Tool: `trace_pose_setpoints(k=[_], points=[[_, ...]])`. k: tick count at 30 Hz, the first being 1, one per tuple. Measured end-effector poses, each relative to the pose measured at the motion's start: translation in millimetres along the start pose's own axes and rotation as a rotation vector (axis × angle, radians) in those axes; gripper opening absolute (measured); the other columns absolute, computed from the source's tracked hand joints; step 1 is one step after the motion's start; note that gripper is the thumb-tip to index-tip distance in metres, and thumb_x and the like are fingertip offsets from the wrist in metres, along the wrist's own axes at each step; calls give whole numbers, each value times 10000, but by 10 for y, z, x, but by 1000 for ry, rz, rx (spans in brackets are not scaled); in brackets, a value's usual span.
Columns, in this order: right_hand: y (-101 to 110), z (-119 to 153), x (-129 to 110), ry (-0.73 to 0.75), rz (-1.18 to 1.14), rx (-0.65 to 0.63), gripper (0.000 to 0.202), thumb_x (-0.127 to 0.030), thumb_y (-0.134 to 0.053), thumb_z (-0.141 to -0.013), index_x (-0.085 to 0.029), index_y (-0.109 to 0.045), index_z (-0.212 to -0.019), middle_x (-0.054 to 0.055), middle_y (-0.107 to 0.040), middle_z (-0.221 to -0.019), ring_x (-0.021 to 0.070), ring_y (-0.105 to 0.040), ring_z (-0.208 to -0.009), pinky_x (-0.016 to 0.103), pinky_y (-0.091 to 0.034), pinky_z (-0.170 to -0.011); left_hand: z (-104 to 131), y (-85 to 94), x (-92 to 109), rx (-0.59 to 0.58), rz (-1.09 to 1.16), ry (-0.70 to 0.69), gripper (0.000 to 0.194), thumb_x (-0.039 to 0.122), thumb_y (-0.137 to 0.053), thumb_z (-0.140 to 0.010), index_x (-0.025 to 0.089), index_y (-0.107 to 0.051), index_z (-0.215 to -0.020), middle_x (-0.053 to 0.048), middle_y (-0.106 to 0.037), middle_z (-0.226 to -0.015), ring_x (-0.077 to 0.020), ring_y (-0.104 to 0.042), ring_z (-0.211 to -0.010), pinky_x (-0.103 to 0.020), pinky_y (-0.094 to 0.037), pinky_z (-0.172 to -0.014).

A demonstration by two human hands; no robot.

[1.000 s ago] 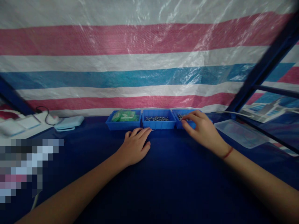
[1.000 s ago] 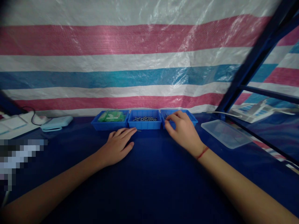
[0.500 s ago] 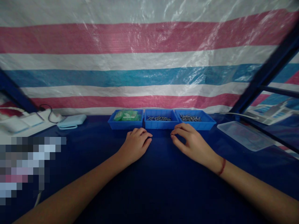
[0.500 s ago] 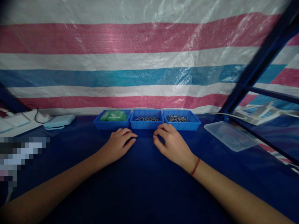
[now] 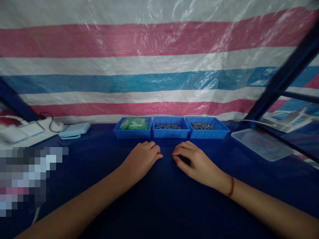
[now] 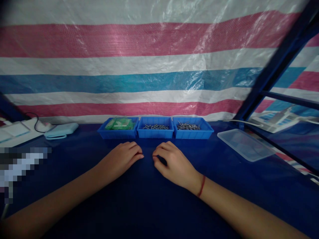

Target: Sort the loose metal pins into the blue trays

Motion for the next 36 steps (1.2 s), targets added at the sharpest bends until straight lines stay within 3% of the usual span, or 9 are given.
trace_pose_setpoints(k=[4,6,9,13,17,22,28,36], points=[[2,3,-4,3,-5,-9,127,-143,-502,-837,-182,-622,-847,56,-635,-876,179,-570,-848,343,-457,-780,35,14,23,-25,-151,-11,138,170,-465,-906,135,-599,-895,-78,-621,-873,-245,-581,-806,-350,-414,-677],[7,2,-13,5,-13,-10,130,-142,-499,-839,-182,-622,-845,56,-635,-875,180,-568,-846,347,-457,-775,46,2,44,-2,-121,-11,143,178,-454,-912,135,-589,-895,-78,-622,-874,-250,-578,-824,-368,-416,-702],[15,-1,-43,4,-65,15,124,-148,-513,-836,-190,-622,-877,49,-643,-879,181,-573,-848,350,-460,-773,52,-10,103,81,191,18,154,204,-409,-934,152,-552,-907,-52,-623,-879,-206,-584,-833,-339,-427,-734],[7,4,-81,-41,-207,84,116,-177,-533,-841,-205,-622,-911,33,-661,-856,166,-592,-818,330,-473,-755,65,-29,204,124,692,125,157,239,-378,-937,184,-516,-887,5,-618,-788,-130,-583,-709,-251,-435,-663],[-20,15,-77,-103,-323,87,119,-192,-531,-850,-213,-641,-892,13,-662,-805,133,-594,-726,275,-478,-669,82,-77,238,139,852,159,160,274,-410,-918,185,-531,-864,14,-613,-760,-121,-569,-670,-245,-425,-644],[-42,26,-55,-153,-361,91,114,-226,-540,-845,-206,-649,-875,13,-653,-767,130,-580,-662,263,-460,-591,83,-113,208,136,913,166,175,299,-425,-909,182,-539,-846,15,-604,-736,-123,-564,-662,-246,-429,-632],[-47,23,-57,-174,-380,114,115,-253,-541,-849,-199,-641,-841,23,-650,-773,145,-590,-696,279,-465,-623,82,-61,250,121,911,143,228,346,-413,-918,177,-560,-879,6,-616,-756,-126,-572,-676,-239,-417,-624],[-34,7,-97,-185,-409,153,103,-271,-551,-839,-198,-623,-822,16,-634,-733,136,-575,-652,265,-466,-571,84,-55,261,105,878,115,208,279,-414,-916,176,-583,-851,1,-613,-750,-130,-569,-696,-238,-413,-638]])
Point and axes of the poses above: each hand's wrist, its own z-axis away from the middle knuckle, its own y-axis out of the back of the hand, x = y × z, the point moved 1 cm from there along -z, towards the middle knuckle
